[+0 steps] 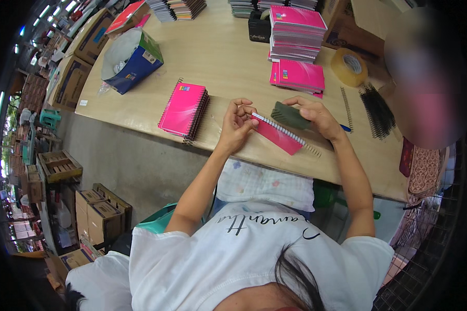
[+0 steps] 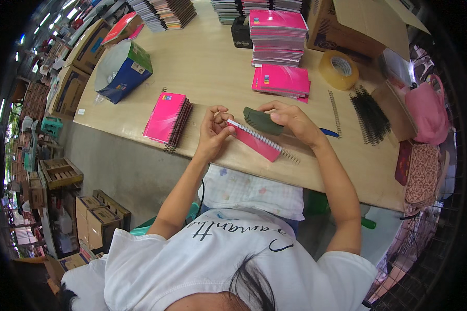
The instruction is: The person finishes spiral-bound notebooks by using a green cloth to smooth the metal binding, then uses a blue tool to crimp the ends of the spiral wire. The notebooks are handled one at a time and placed back onto a stack after each is finished.
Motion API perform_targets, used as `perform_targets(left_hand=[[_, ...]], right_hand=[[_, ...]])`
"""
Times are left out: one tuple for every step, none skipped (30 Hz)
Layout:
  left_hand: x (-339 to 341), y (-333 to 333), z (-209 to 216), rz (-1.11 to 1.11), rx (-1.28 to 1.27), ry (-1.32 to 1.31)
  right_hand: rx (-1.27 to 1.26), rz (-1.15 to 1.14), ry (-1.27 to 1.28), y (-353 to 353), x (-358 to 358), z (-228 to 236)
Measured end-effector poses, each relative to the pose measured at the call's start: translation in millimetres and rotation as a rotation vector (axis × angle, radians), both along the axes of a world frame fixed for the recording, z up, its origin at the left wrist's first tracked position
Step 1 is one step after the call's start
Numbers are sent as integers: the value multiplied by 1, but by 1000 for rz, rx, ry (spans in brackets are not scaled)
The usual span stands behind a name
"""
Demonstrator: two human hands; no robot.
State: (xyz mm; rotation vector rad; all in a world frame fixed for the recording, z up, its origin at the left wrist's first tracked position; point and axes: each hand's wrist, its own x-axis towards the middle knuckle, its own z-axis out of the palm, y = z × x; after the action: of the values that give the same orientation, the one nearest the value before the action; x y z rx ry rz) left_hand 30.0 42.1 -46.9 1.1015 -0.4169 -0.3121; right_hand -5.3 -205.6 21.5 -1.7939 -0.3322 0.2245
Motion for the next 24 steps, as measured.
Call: perform_targets(left_hand=[[-1, 0, 0, -16, -25, 32], [-1, -1, 0, -19, -31, 29], [2, -2, 1, -23, -32, 23], [3, -2, 1, -27, -34, 17], [2, 0, 2, -23, -30, 28], [-1, 0, 3, -18, -31, 42], [-3, -1, 4, -14, -31, 56], [-3, -2, 4, -24, -35, 71], [-3, -2, 8, -35, -35, 84], [-2, -2, 10, -46, -35, 96], [-2, 0, 9, -30, -35, 89], [-3, 2, 6, -9, -40, 82], [-6, 6, 7, 17, -39, 78], [-8, 9, 8, 34, -54, 77], [-11, 9, 19, 41, -69, 76], [-13, 10, 27, 51, -85, 75], [-15, 12, 30, 64, -68, 79], [-15, 12, 32, 69, -55, 84], [-16, 12, 33, 72, -39, 91], [-17, 12, 35, 75, -15, 83], [-17, 12, 37, 80, 11, 73], [-18, 11, 40, 86, 37, 63], [-21, 9, 43, 79, 32, 66], [-22, 5, 48, 76, 29, 64]], right_hand=[[-45, 39, -94, 2, 1, 1], [-91, 78, -188, 4, 2, 1], [-342, 33, -213, 8, 2, 5], [-136, 44, -100, 8, 3, 4], [70, 55, 14, 9, 3, 3], [270, 66, 132, 8, 2, 2], [79, 62, 28, 7, 5, 2], [-112, 58, -77, 8, 9, 1], [-300, 53, -185, 9, 11, -1], [-356, 5, -249, 9, 11, -4], [-411, -44, -313, 5, 7, -9], [-468, -86, -378, 1, 3, -11], [-506, -179, -386, -4, -4, -10], [-543, -271, -393, -12, -17, -6], [-582, -374, -396, -21, -32, -6], [-770, -471, -428, -29, -51, -9], [-959, -566, -462, -37, -67, -12], [-953, -569, -444, -43, -78, -22], [-946, -574, -423, -45, -87, -36], [-939, -579, -401, -49, -92, -48], [-961, -601, -463, -49, -91, -49], [-982, -622, -526, -50, -89, -50], [-1003, -643, -589, -51, -87, -50], [-870, -631, -552, -47, -81, -42]])
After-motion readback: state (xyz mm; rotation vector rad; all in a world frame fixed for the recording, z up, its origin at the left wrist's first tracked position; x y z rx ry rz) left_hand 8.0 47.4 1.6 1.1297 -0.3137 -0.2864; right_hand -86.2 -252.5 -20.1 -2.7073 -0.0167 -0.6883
